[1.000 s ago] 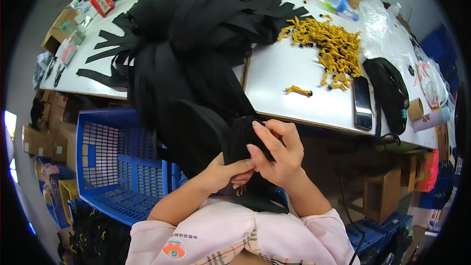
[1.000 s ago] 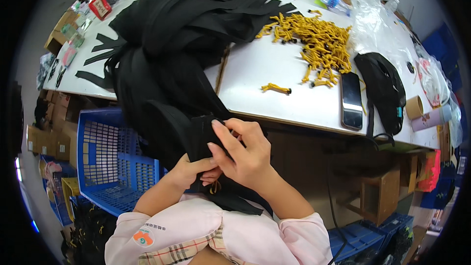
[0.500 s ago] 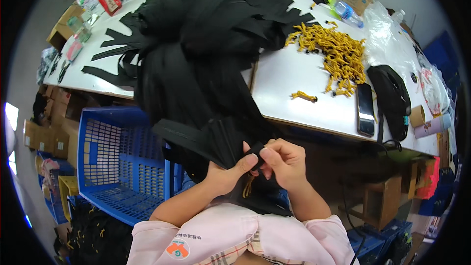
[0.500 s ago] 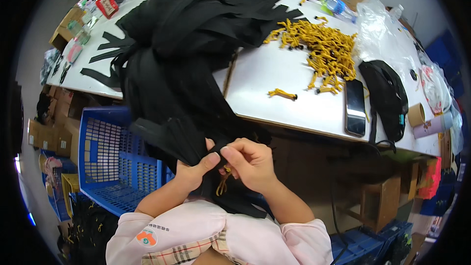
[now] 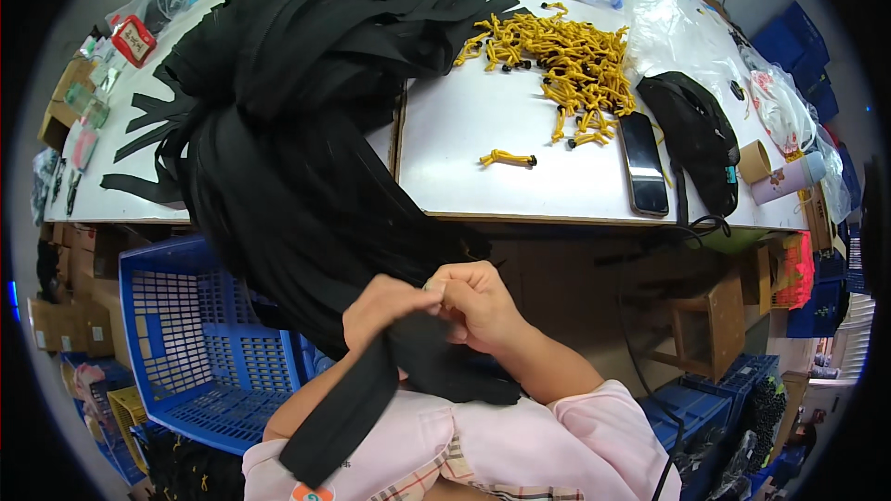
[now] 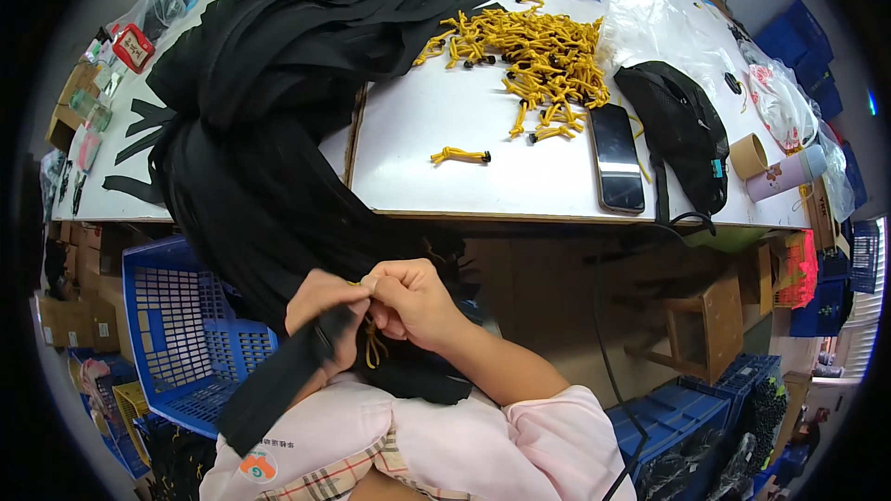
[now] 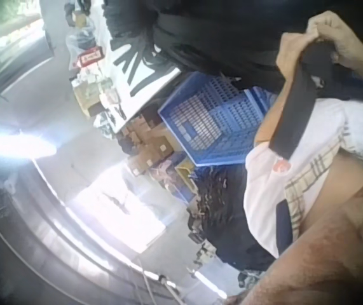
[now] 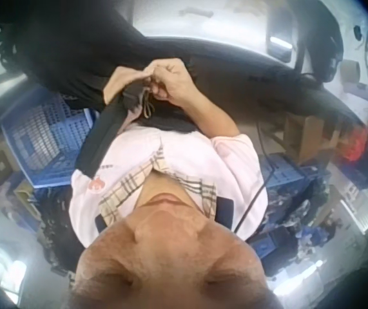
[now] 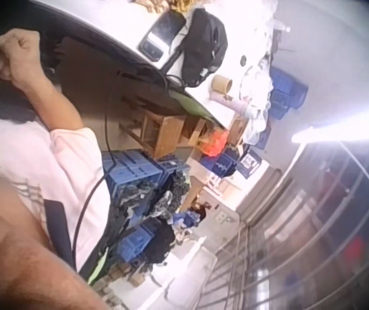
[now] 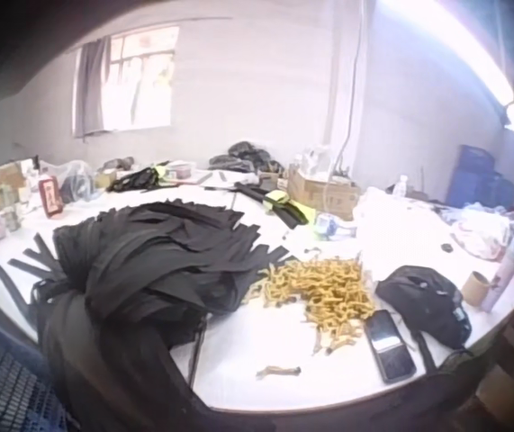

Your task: The person is manually attaching yellow plastic buckles to black fabric straps on a workbench.

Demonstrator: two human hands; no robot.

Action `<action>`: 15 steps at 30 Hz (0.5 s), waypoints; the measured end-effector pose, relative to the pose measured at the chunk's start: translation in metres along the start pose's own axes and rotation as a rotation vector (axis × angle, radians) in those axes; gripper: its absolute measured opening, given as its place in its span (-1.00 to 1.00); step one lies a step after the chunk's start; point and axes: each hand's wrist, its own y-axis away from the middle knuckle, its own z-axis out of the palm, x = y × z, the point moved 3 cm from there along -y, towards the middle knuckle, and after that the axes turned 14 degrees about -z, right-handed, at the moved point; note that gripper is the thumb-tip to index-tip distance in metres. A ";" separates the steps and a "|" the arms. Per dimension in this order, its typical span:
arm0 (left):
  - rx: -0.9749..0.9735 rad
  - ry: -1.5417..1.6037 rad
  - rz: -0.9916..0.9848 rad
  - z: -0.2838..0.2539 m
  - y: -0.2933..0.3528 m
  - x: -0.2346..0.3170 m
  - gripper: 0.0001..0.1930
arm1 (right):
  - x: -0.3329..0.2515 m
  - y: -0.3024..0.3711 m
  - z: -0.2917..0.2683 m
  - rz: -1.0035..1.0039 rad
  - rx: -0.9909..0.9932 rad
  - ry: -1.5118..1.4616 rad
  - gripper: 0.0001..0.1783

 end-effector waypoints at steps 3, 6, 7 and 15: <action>-0.093 0.766 -0.986 0.002 0.001 -0.021 -0.80 | -0.034 -0.014 -0.003 -0.712 0.012 1.069 -0.88; -0.124 0.931 -1.066 0.004 0.000 -0.023 -0.77 | -0.082 -0.035 -0.031 -1.004 0.373 2.090 -0.74; -0.130 0.922 -1.065 0.010 0.000 -0.023 -0.77 | -0.092 -0.036 -0.052 -0.880 0.400 2.183 -0.75; 0.021 0.493 -0.863 0.005 0.004 -0.025 -0.81 | -0.072 -0.026 -0.044 -0.695 0.298 1.234 -0.80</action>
